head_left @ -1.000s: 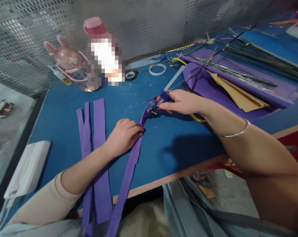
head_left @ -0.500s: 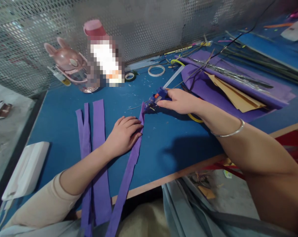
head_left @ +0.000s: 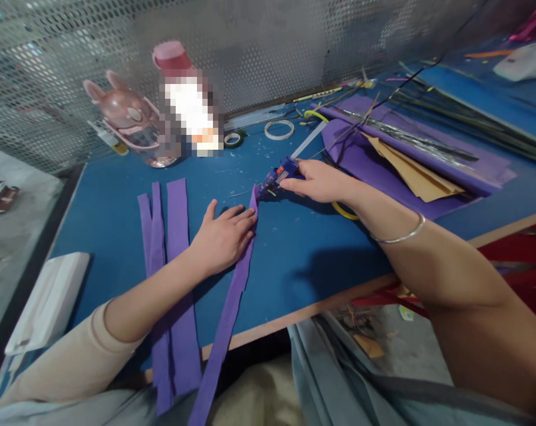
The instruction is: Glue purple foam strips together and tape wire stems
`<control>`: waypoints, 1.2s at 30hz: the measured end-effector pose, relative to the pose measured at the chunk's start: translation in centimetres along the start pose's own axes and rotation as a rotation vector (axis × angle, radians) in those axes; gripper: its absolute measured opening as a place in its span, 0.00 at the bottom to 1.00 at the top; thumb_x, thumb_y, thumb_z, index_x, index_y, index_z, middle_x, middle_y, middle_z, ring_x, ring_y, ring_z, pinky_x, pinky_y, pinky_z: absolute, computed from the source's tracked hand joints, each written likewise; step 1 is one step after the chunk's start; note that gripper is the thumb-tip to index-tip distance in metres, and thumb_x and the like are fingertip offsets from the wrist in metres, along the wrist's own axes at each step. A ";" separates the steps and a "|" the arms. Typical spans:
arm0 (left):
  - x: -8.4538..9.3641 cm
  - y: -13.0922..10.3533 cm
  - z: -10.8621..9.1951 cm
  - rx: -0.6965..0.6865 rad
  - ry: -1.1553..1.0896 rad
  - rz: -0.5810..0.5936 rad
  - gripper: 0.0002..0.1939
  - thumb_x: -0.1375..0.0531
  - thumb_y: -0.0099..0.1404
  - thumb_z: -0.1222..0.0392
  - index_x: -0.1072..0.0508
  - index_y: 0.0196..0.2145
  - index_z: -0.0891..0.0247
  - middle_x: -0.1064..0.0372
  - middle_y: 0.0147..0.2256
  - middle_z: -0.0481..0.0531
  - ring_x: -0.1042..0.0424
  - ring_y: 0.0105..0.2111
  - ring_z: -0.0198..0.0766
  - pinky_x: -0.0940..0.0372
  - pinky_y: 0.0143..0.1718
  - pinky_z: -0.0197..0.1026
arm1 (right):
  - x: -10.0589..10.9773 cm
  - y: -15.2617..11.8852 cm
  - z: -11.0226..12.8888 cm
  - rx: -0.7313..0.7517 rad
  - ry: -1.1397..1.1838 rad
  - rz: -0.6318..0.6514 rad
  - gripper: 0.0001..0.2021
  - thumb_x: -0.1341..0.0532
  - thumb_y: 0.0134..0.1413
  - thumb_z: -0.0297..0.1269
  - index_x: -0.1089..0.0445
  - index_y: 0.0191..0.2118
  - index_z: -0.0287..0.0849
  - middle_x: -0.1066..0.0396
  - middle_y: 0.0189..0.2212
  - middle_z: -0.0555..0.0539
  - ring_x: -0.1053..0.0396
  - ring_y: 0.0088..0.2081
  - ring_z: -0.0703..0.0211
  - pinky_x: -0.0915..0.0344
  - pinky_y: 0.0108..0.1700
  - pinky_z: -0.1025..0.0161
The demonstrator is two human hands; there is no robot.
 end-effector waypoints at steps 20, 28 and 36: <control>-0.3 -0.3 0.8 0.121 -0.022 -0.082 0.18 0.51 0.70 0.58 0.34 0.55 0.60 0.35 0.59 0.56 0.42 0.63 0.50 0.51 0.62 0.65 | 4.7 2.8 -5.1 -0.102 0.658 -0.690 0.19 0.46 0.60 0.57 0.33 0.42 0.46 0.28 0.28 0.50 0.30 0.27 0.63 0.33 0.31 0.66; -1.0 -0.7 1.4 0.166 -0.049 -0.057 0.22 0.53 0.72 0.54 0.40 0.59 0.64 0.44 0.64 0.62 0.47 0.65 0.51 0.50 0.61 0.65 | 0.9 0.1 -1.4 -0.042 0.123 -0.037 0.17 0.43 0.60 0.50 0.31 0.30 0.40 0.28 0.25 0.50 0.35 0.25 0.64 0.41 0.32 0.64; -0.6 -0.7 1.2 0.180 0.019 -0.105 0.22 0.52 0.70 0.53 0.36 0.57 0.67 0.43 0.63 0.63 0.51 0.65 0.58 0.51 0.62 0.64 | -0.6 0.2 0.2 0.012 0.062 0.069 0.14 0.45 0.60 0.46 0.31 0.36 0.40 0.31 0.21 0.52 0.35 0.25 0.63 0.43 0.33 0.65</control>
Point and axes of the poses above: each hand's wrist, its own y-axis towards the middle knuckle, its own x-axis out of the back of the hand, z = x × y, the point moved 7 cm from there along y, towards the middle knuckle
